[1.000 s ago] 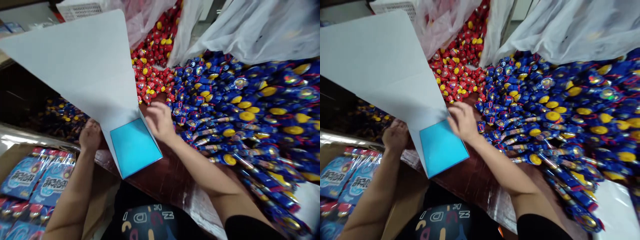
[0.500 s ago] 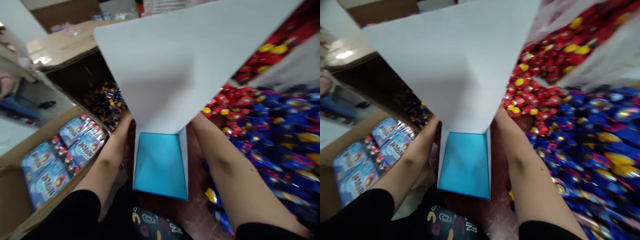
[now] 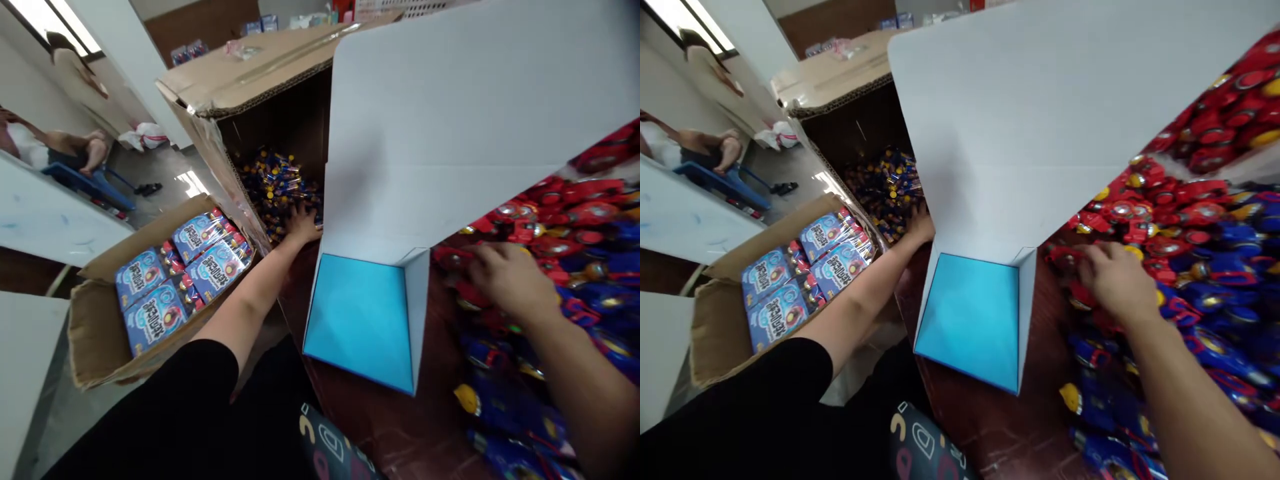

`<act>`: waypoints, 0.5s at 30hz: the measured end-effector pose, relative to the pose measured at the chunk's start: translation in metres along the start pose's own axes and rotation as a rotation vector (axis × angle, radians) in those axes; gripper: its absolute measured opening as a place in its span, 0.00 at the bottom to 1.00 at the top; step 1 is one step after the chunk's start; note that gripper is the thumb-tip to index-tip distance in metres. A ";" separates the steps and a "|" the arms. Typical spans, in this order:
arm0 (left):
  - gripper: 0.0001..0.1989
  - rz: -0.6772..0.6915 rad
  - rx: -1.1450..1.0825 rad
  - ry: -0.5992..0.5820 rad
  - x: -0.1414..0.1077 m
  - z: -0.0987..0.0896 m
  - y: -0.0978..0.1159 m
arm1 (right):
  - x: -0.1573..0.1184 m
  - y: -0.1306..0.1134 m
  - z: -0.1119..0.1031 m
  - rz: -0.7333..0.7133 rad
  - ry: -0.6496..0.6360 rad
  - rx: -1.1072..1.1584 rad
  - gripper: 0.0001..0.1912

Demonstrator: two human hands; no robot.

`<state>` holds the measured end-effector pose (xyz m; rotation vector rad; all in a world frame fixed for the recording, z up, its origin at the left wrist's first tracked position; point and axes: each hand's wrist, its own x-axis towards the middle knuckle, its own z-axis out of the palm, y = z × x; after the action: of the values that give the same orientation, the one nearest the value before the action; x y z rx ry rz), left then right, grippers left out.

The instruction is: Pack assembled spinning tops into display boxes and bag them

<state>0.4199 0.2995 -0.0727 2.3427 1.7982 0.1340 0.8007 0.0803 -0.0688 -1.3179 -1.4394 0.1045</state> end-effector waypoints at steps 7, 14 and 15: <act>0.33 0.129 0.080 -0.055 0.001 -0.008 0.004 | -0.077 -0.167 0.024 -0.337 -0.119 -0.531 0.11; 0.31 0.296 0.102 -0.062 0.003 -0.008 0.006 | -0.107 -0.182 0.093 0.227 -0.740 -0.772 0.21; 0.33 0.311 0.107 -0.056 0.004 -0.006 0.006 | -0.109 -0.175 0.084 0.288 -0.690 -0.799 0.22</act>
<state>0.4249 0.3022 -0.0656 2.6589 1.4381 0.0139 0.6012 -0.0165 -0.0497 -2.2989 -1.9541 0.2002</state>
